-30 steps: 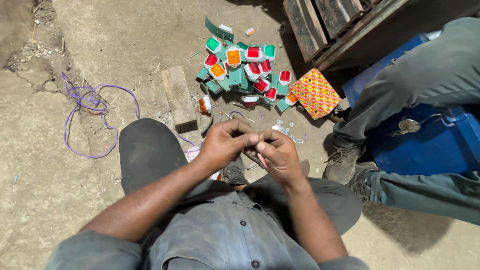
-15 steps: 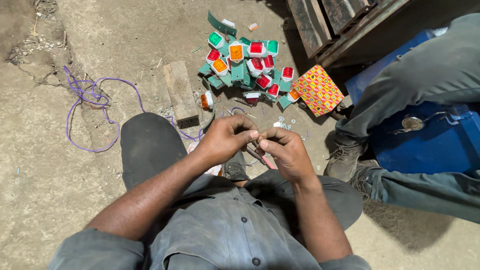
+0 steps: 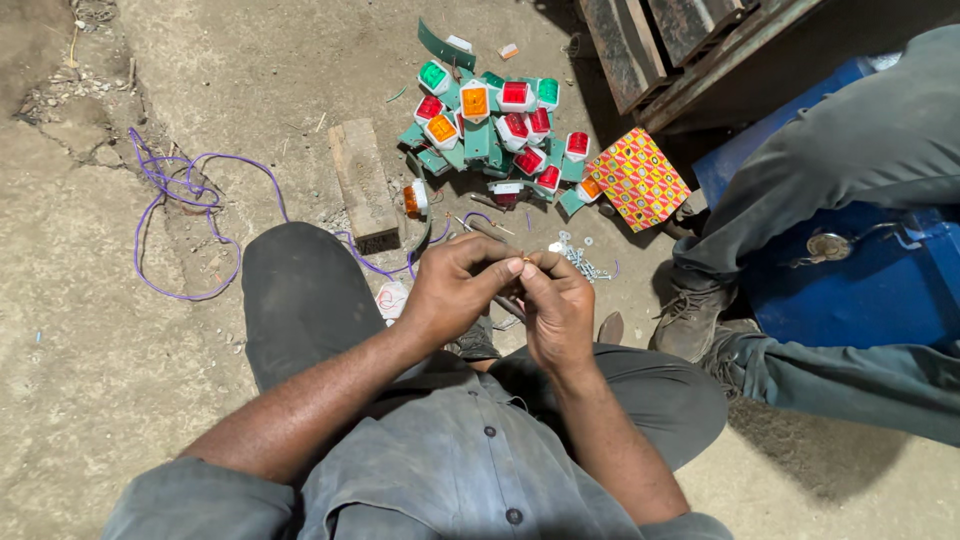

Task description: The person sits on the floor and uses pliers to strip and twist purple wires. They repeatedly cut, strip, and twist the wires while surrounded by small electrical components and tools.

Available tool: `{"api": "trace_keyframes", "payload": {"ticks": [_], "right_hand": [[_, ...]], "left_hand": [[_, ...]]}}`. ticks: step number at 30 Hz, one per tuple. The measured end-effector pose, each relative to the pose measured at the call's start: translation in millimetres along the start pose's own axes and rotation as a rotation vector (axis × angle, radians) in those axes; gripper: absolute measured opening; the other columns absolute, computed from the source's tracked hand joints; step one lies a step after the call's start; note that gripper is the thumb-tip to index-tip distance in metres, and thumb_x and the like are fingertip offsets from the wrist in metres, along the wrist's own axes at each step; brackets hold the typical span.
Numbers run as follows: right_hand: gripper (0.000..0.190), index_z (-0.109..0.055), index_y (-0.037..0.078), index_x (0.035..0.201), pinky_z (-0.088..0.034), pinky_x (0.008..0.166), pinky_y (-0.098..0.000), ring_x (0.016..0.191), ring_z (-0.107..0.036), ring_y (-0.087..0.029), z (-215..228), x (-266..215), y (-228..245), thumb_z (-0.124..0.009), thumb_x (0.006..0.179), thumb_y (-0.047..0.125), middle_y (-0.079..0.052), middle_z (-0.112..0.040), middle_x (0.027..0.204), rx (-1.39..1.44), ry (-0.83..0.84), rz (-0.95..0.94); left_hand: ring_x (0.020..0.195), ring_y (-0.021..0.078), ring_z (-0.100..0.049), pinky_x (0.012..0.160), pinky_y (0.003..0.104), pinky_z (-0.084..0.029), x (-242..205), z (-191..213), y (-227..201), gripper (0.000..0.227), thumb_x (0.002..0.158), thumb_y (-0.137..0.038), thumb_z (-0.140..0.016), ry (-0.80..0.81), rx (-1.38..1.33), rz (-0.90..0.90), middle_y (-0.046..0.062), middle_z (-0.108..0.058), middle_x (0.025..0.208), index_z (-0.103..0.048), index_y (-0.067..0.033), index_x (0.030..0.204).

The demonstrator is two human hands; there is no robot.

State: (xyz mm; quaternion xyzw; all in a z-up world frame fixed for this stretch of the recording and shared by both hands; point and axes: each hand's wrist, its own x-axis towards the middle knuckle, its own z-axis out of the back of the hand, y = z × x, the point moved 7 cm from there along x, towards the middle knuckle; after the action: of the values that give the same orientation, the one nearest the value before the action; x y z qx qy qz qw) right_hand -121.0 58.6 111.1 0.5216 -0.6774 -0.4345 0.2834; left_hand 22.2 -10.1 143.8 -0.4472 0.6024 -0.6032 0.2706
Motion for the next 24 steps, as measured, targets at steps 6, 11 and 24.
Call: {"api": "trace_keyframes", "payload": {"ticks": [6, 11, 24], "right_hand": [[0.01, -0.064, 0.0, 0.102, -0.051, 0.073, -0.0269, 0.08, -0.062, -0.012, -8, 6, 21, -0.07, 0.096, 0.007, -0.005, -0.068, 0.09, -0.428, 0.083, 0.13], [0.022, -0.061, 0.004, 0.103, -0.049, 0.078, -0.0407, 0.084, -0.061, -0.028, -65, -9, 78, -0.075, 0.087, 0.011, -0.011, -0.063, 0.092, -1.43, 0.466, 1.111], [0.016, -0.067, -0.002, 0.105, -0.051, 0.071, -0.0317, 0.079, -0.063, -0.016, -2, 10, 12, -0.065, 0.096, 0.011, -0.01, -0.068, 0.09, -0.069, 0.161, -0.23]], "left_hand": [[0.072, 0.0103, -0.066, 0.062, 0.025, -0.054, 12, 1, 22, 0.015, 0.088, -0.013, -0.074, -0.016, 0.057, 0.141, 0.002, -0.072, 0.077, -0.074, 0.0013, 0.089], [0.053, 0.0124, -0.048, 0.045, 0.028, -0.032, 10, -12, 58, 0.01, 0.087, -0.007, -0.069, -0.013, -0.468, 0.58, 0.002, -0.061, 0.065, -0.072, 0.0017, 0.086], [0.09, 0.0201, -0.069, 0.078, 0.033, -0.055, 20, -2, -15, 0.008, 0.092, -0.002, -0.071, 0.182, 0.194, -0.199, 0.007, -0.066, 0.094, -0.067, -0.0041, 0.097]]}}
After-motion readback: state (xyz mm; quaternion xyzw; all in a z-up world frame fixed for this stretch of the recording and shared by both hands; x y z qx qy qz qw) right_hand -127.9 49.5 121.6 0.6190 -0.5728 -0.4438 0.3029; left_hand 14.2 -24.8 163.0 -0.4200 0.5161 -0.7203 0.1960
